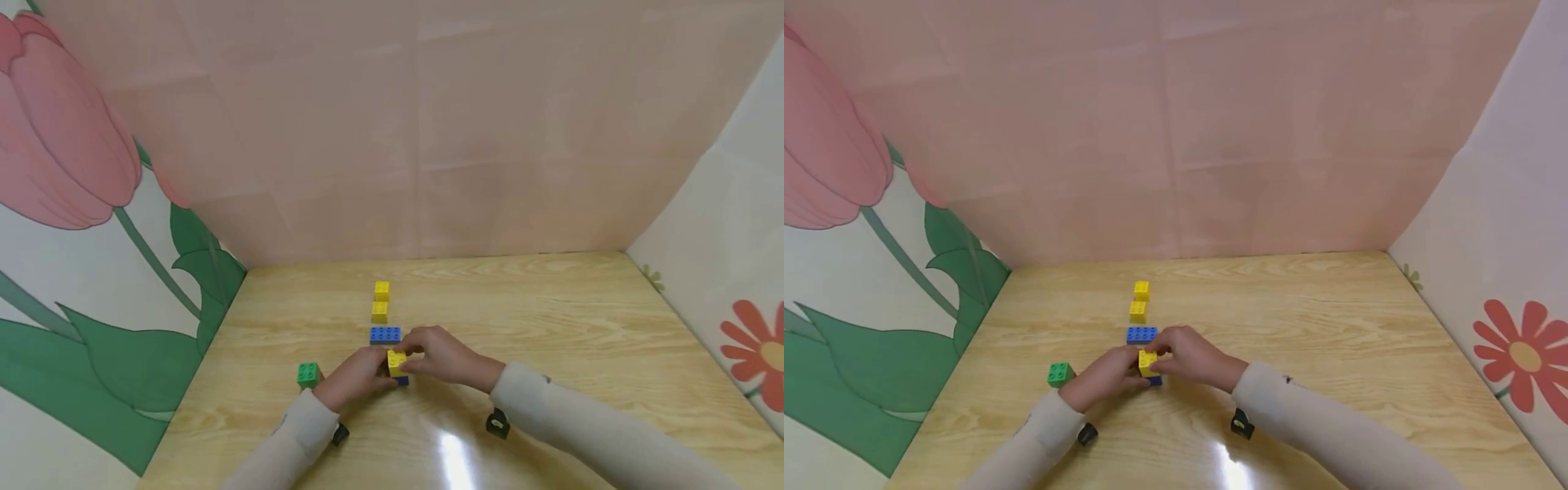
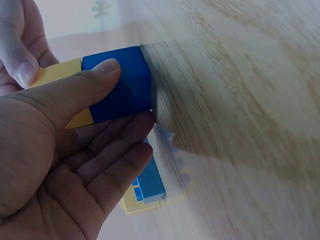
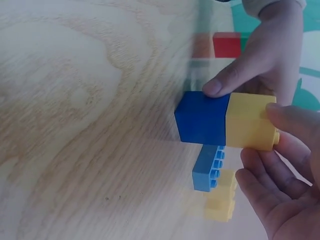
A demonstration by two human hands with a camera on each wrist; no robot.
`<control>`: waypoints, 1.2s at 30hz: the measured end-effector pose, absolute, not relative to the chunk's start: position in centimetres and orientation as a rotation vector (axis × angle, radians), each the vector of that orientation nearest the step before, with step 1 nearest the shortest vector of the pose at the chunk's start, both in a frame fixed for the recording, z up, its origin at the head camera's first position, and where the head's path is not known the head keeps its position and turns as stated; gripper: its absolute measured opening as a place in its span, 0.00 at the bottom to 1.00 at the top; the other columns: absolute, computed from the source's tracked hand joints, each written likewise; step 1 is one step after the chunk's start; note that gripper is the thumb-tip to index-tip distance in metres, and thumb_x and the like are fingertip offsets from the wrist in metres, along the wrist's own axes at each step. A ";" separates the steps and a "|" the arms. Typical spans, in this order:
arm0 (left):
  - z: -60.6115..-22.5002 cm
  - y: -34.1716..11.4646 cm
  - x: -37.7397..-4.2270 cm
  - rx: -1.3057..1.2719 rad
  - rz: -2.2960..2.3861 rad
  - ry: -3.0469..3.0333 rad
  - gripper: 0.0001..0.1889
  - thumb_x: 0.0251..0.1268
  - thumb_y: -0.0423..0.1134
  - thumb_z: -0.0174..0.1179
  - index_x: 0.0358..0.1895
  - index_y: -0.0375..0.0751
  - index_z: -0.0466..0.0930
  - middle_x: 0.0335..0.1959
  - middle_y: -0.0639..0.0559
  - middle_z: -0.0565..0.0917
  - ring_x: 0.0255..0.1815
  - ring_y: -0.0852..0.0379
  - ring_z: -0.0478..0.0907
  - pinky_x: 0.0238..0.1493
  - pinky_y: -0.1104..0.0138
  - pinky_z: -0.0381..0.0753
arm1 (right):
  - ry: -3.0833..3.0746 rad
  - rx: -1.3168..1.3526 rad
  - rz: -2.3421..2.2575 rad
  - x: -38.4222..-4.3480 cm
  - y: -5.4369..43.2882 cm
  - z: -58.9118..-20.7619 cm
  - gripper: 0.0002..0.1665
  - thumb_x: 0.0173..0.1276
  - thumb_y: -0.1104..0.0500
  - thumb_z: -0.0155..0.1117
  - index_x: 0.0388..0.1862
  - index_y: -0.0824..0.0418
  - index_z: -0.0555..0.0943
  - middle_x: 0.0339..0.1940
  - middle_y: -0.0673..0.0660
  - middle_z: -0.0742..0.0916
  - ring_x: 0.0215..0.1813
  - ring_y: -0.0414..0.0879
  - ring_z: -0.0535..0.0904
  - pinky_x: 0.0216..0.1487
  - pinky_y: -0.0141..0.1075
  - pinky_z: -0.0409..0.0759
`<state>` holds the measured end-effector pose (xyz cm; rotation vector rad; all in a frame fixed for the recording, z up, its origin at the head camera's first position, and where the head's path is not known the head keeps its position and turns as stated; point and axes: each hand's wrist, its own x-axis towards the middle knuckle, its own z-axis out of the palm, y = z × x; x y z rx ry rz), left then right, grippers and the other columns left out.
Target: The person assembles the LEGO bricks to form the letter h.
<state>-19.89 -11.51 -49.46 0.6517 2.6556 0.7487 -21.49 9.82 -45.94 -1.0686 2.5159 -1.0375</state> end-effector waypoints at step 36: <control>-49.7 -11.3 -19.5 0.649 0.723 2.692 0.17 0.60 0.43 0.70 0.51 0.49 0.80 0.41 0.62 0.81 0.40 0.68 0.76 0.44 0.70 0.79 | 2.549 -1.092 -0.920 -21.3 9.3 -45.0 0.12 0.61 0.57 0.73 0.44 0.56 0.86 0.40 0.47 0.85 0.44 0.47 0.81 0.43 0.34 0.80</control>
